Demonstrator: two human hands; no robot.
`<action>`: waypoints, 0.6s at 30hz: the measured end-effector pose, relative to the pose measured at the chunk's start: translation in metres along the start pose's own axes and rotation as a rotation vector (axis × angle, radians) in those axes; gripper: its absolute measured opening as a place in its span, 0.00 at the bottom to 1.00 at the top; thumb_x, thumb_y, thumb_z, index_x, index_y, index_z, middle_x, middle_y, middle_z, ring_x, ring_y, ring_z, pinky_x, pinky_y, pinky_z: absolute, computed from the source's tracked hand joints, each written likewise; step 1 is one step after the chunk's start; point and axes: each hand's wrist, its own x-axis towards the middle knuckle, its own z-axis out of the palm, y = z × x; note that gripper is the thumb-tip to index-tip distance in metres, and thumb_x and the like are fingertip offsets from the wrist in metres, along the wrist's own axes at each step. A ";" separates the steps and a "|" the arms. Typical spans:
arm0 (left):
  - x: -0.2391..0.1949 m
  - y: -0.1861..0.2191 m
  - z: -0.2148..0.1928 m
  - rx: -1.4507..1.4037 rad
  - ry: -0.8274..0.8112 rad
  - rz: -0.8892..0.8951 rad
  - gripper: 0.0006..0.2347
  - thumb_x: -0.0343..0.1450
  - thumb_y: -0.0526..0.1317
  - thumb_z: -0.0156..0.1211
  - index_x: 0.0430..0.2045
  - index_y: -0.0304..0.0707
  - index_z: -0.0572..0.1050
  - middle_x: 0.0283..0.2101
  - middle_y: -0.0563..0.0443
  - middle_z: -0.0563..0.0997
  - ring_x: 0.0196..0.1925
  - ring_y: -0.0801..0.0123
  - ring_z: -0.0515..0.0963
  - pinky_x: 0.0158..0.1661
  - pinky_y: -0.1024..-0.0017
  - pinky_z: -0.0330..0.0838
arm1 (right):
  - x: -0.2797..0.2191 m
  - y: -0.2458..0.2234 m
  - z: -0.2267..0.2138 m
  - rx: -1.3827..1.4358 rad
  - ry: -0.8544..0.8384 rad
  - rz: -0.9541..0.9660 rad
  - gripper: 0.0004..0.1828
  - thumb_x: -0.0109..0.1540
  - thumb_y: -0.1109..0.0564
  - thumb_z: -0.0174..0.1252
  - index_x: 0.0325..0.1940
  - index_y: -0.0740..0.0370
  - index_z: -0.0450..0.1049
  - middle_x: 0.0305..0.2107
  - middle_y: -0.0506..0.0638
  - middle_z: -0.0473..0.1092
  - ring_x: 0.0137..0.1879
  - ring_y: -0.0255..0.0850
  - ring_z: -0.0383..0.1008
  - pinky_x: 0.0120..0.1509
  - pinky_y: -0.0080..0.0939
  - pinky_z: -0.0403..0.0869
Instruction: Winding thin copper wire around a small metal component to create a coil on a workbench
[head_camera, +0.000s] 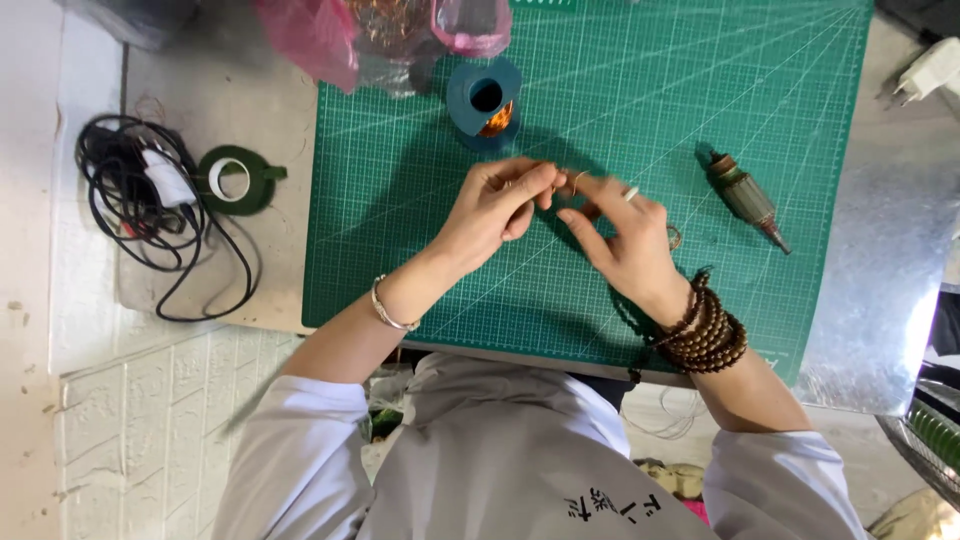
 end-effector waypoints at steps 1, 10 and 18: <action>-0.001 0.007 0.005 0.006 -0.009 0.007 0.07 0.71 0.38 0.55 0.29 0.32 0.76 0.22 0.49 0.76 0.10 0.85 0.64 0.10 0.89 0.54 | -0.003 0.001 0.000 -0.005 0.009 -0.008 0.15 0.59 0.64 0.59 0.50 0.71 0.72 0.32 0.59 0.72 0.29 0.51 0.74 0.32 0.46 0.72; -0.007 0.019 0.015 0.055 -0.215 -0.180 0.09 0.73 0.36 0.47 0.24 0.33 0.71 0.21 0.51 0.75 0.19 0.77 0.77 0.18 0.84 0.71 | -0.005 0.004 -0.003 -0.059 0.093 0.054 0.04 0.60 0.66 0.57 0.38 0.67 0.76 0.19 0.54 0.69 0.21 0.46 0.68 0.25 0.37 0.67; 0.005 0.014 -0.019 -0.266 -0.169 -0.088 0.09 0.75 0.41 0.45 0.37 0.35 0.71 0.23 0.58 0.71 0.16 0.84 0.69 0.19 0.84 0.68 | -0.007 0.016 -0.009 -0.002 0.074 0.049 0.03 0.61 0.63 0.58 0.38 0.63 0.77 0.19 0.52 0.69 0.20 0.45 0.65 0.24 0.37 0.62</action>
